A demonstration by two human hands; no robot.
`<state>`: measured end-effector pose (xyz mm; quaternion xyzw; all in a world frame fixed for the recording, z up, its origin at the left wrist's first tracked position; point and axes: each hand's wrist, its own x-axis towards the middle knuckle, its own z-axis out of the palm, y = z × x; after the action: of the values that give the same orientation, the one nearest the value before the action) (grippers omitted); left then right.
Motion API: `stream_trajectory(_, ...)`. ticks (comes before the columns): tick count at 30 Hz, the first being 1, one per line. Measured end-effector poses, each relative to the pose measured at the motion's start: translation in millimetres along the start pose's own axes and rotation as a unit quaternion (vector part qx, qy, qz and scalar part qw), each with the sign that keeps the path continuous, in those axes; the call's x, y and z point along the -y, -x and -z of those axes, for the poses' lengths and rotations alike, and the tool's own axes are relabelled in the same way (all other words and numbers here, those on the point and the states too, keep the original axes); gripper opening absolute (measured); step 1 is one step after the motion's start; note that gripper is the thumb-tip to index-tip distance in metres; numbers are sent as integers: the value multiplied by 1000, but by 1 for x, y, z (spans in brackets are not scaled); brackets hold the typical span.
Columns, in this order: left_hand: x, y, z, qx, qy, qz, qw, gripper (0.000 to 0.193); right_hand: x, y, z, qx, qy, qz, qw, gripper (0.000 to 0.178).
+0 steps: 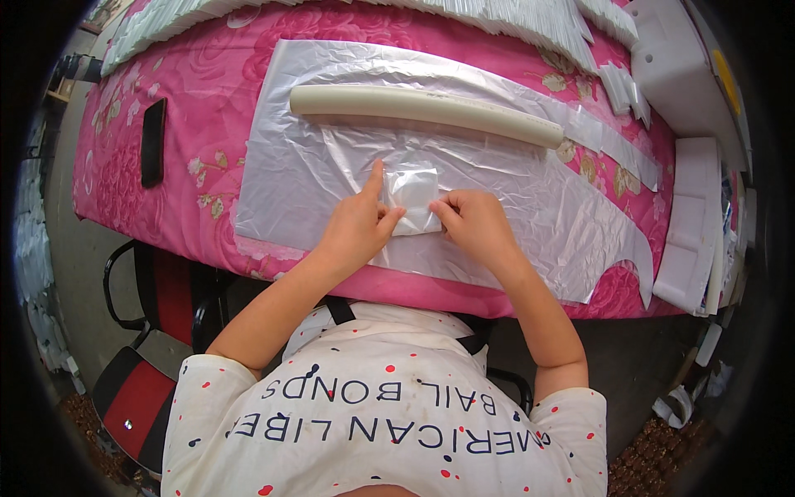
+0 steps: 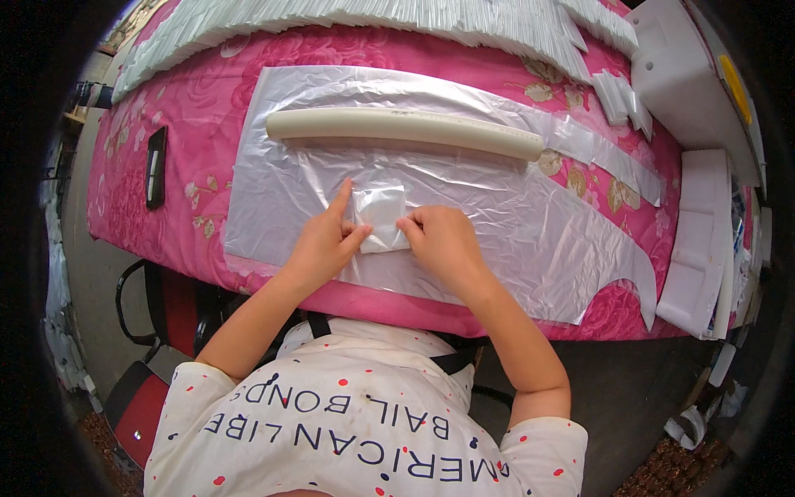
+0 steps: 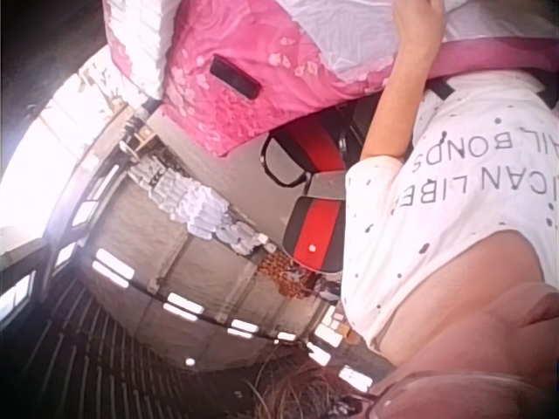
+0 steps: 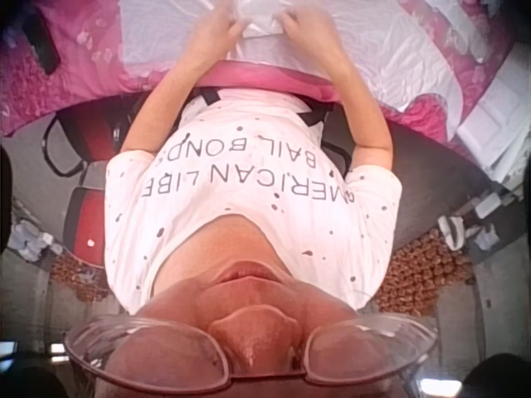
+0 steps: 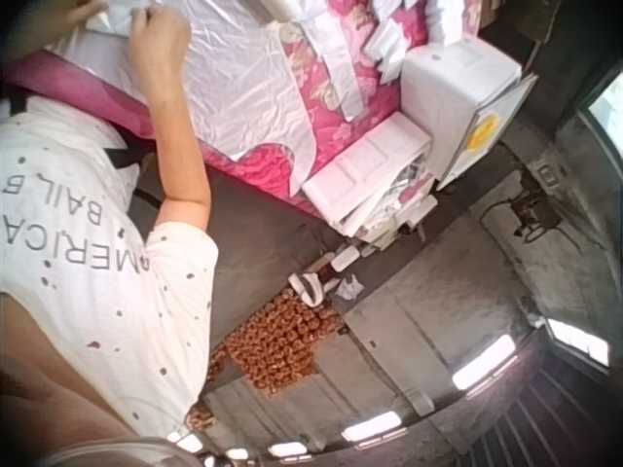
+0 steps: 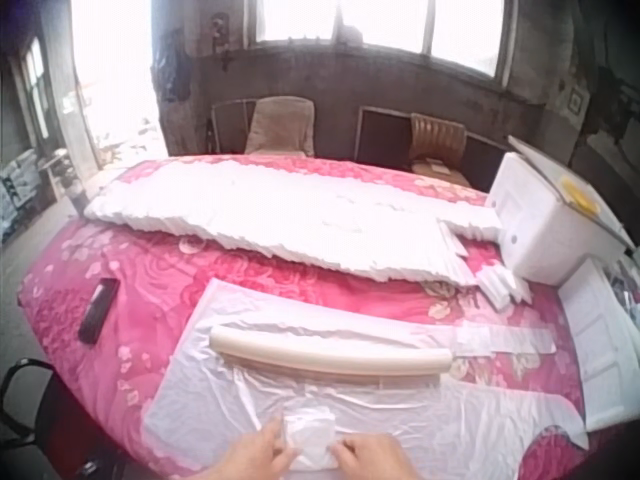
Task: The person wraps small white rectangular items in clear plastic film on a pink floral tablecloth. They unroll the film, place an item on it, fold the film around the item, and set the wrapped unit aside. This process is repeated multiple times.
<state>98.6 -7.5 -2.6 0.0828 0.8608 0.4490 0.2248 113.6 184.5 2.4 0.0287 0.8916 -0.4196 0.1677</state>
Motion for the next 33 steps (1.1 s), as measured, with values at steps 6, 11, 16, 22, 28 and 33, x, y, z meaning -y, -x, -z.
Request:
stream_trajectory(6, -6, 15, 10, -114, -193, -184, 957, 70, 6, -18, 10, 97, -63, -140, 983, 29)
stream_trajectory(11, -14, 13, -17, -56, -301, -336, 891, 78, 4, -25, 11, 121, -80, -160, 976, 33)
stream_trajectory(16, 2, -4, -38, -40, -283, -227, 931, 103, 5, -24, 12, 123, -104, -160, 974, 33)
stream_trajectory(22, 12, -9, -47, -53, -276, -237, 930, 117, 18, -6, 4, 9, 30, -89, 996, 22)
stream_trajectory(28, 15, -5, -45, -105, -279, -270, 916, 114, 27, 21, 4, -67, 254, -22, 965, 31)
stream_trajectory(33, 27, 29, -9, -201, -122, -274, 933, 87, 19, -19, -22, -128, 267, 306, 905, 51)
